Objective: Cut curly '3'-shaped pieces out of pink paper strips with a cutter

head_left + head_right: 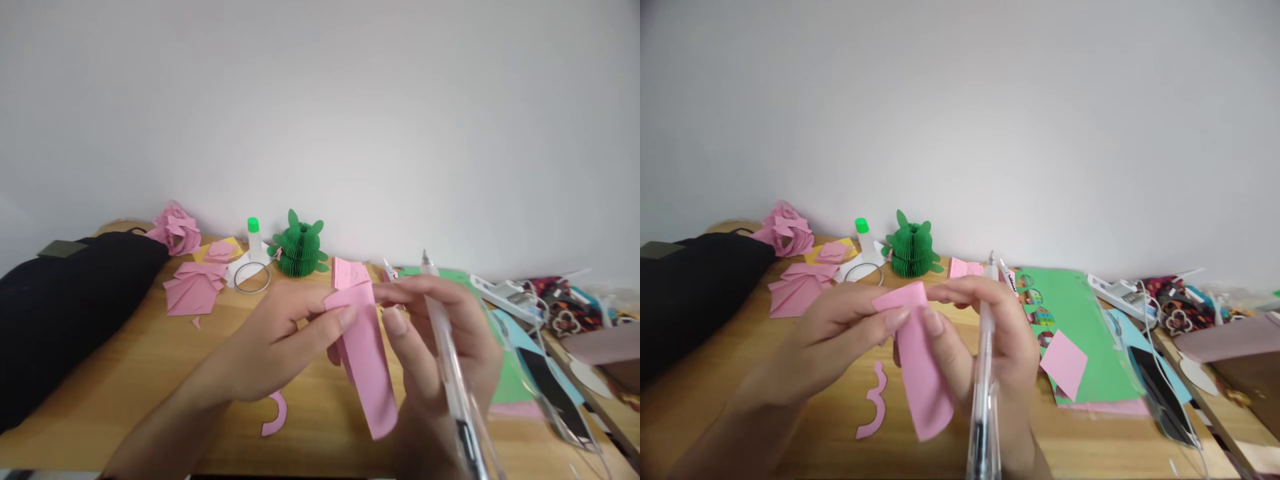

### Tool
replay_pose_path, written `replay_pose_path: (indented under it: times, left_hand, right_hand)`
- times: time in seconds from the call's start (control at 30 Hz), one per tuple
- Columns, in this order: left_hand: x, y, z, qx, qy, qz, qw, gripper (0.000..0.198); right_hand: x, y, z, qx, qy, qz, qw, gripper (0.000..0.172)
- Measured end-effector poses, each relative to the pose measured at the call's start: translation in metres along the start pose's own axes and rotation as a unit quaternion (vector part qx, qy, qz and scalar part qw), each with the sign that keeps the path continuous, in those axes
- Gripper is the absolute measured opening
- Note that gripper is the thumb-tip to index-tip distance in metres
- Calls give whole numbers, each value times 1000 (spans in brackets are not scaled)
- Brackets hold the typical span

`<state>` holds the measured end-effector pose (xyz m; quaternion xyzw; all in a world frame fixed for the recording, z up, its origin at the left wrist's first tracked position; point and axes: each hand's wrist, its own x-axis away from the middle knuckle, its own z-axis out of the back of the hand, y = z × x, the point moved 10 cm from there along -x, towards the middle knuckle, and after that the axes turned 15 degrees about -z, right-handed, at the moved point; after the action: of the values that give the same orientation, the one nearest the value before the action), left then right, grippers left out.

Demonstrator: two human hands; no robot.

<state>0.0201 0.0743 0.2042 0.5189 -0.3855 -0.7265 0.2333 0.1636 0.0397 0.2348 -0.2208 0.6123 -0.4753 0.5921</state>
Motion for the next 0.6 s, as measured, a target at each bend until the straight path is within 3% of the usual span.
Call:
replay_pose_path:
  times: [0.17, 0.3, 0.4, 0.6]
  left_hand:
    - [1, -3, -10, 80, -16, 28, 996, 34]
    - [3, -13, -5, 103, 61, 70, 990, 21]
    - [5, -16, -2, 106, 99, 73, 987, 17]
    - [4, -8, 0, 61, 96, 54, 992, 29]
  right_hand:
    - [-3, 9, -3, -46, -51, -38, 997, 32]
    - [-3, 15, -5, -96, -67, -67, 991, 39]
    - [-4, 15, -4, -108, -57, -71, 990, 36]
    - [-5, 14, -2, -95, -39, -64, 993, 35]
